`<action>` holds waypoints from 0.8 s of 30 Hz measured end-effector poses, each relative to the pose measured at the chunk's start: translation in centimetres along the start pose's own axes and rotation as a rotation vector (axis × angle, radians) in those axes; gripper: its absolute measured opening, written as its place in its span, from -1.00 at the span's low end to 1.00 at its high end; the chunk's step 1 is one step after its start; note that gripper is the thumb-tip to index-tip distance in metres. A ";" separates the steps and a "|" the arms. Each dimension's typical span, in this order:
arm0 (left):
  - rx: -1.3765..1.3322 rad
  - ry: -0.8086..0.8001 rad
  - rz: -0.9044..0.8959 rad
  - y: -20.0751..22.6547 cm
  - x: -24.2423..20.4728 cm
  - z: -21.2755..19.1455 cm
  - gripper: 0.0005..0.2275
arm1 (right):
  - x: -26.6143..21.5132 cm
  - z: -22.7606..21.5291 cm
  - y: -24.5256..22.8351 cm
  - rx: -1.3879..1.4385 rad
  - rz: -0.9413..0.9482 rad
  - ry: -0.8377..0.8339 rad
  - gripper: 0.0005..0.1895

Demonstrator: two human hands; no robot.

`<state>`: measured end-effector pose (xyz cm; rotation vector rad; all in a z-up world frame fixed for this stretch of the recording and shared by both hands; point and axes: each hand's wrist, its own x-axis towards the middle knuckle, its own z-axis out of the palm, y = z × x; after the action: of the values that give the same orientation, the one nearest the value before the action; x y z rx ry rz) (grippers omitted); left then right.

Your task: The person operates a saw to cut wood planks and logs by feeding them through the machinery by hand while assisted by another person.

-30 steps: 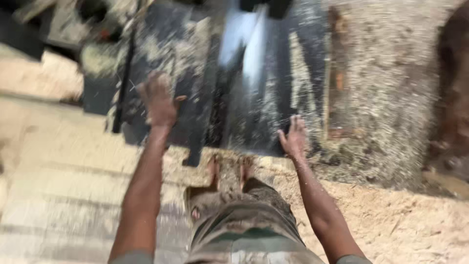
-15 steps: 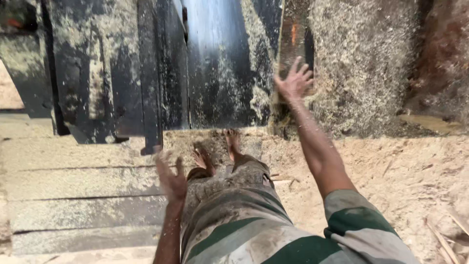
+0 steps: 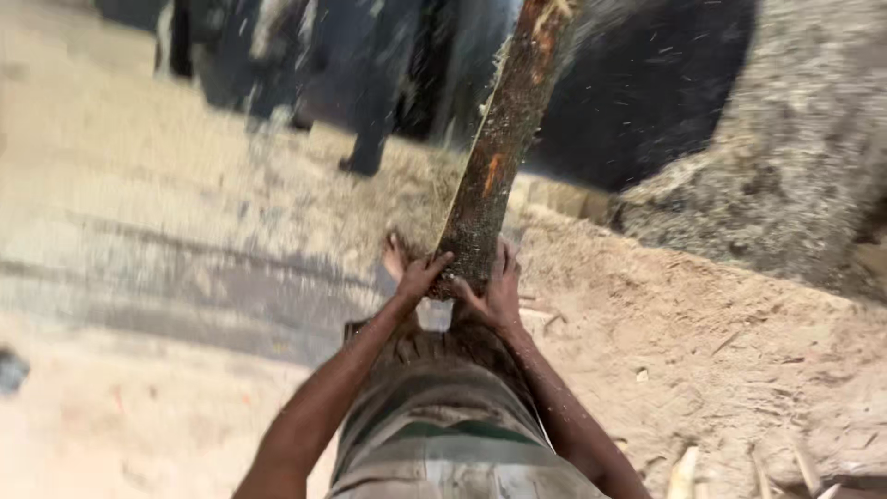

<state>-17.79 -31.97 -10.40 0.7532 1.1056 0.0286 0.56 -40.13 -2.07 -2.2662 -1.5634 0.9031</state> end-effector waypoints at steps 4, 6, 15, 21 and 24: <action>-0.147 0.021 0.067 -6.6 -4.1 0.6 -0.31 | -5.2 0.1 -2.4 0.069 -0.068 -0.184 0.62; 0.009 0.141 0.087 -7.7 -5.1 0.7 -0.37 | -5.4 0.1 -3.2 0.082 -0.077 -0.200 0.66; -0.352 0.125 0.077 4.8 0.3 -0.1 -0.34 | 4.5 -1.6 -1.7 -0.044 -0.101 -0.080 0.70; -0.132 0.272 0.147 8.3 4.5 -0.2 -0.25 | 7.8 -4.3 -2.3 -0.163 -0.098 -0.003 0.55; -0.347 0.264 0.137 10.9 6.7 -0.1 -0.21 | 12.1 -5.4 -1.7 -0.225 -0.160 0.090 0.55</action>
<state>-10.95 -21.12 -9.64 0.5196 1.2558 0.4363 5.42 -27.65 -1.18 -2.2496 -1.8553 0.6012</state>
